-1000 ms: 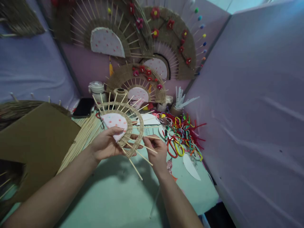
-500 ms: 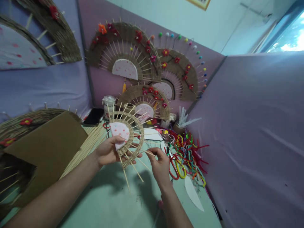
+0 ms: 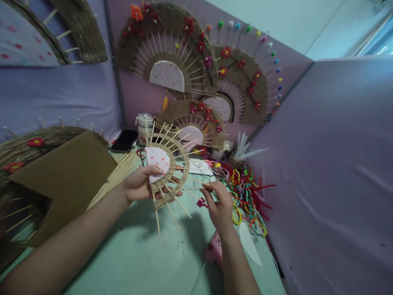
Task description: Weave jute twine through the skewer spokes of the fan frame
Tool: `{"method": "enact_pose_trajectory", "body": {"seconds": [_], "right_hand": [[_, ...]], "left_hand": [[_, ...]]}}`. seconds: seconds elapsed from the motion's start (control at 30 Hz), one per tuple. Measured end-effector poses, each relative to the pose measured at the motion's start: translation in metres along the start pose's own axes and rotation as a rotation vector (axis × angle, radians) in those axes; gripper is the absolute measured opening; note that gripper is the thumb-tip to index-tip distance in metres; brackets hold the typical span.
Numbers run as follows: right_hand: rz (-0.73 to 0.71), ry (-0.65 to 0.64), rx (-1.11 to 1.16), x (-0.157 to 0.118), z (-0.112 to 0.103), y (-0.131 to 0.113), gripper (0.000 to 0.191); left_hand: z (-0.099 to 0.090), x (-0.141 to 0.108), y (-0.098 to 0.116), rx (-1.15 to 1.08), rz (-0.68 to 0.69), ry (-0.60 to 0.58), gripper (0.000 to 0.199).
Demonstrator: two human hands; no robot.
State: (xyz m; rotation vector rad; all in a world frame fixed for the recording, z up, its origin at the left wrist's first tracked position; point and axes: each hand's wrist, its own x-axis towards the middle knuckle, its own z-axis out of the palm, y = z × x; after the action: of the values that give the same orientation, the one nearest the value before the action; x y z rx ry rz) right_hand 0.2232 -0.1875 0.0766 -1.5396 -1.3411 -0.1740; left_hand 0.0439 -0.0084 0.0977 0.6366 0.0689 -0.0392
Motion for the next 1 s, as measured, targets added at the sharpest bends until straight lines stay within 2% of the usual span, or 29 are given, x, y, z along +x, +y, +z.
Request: {"method": "enact_pose_trajectory", "body": {"seconds": [0.13,0.3,0.4,0.5,0.6,0.7,0.9,1.0], "right_hand": [[-0.066,0.038,-0.035,0.002,-0.011,-0.002,0.01],[-0.043,0.089,-0.012,0.006,-0.018,-0.011,0.008],[0.063,0.105,0.087,0.009,-0.016,-0.014,0.001],[0.254,0.128,0.196,0.009,-0.008,-0.015,0.008],[0.392,0.226,0.25,0.005,0.004,-0.016,0.016],[0.454,0.303,0.276,0.0,0.015,-0.017,0.018],[0.537,0.172,0.465,-0.003,0.033,-0.015,0.02],[0.539,0.142,0.493,-0.001,0.039,-0.015,0.018]], "left_hand": [[-0.003,0.0,0.003,-0.012,0.006,0.001,0.045],[-0.005,-0.002,0.004,-0.022,-0.02,-0.027,0.051],[-0.002,-0.004,0.003,0.018,-0.059,-0.039,0.049],[0.004,-0.006,0.002,0.073,-0.087,-0.036,0.046],[0.007,-0.007,0.001,0.09,-0.09,-0.05,0.044],[0.009,-0.006,0.0,0.059,-0.054,-0.104,0.043],[0.013,-0.001,-0.01,0.031,-0.085,-0.21,0.046],[0.014,0.003,-0.016,-0.001,-0.044,-0.256,0.05]]}}
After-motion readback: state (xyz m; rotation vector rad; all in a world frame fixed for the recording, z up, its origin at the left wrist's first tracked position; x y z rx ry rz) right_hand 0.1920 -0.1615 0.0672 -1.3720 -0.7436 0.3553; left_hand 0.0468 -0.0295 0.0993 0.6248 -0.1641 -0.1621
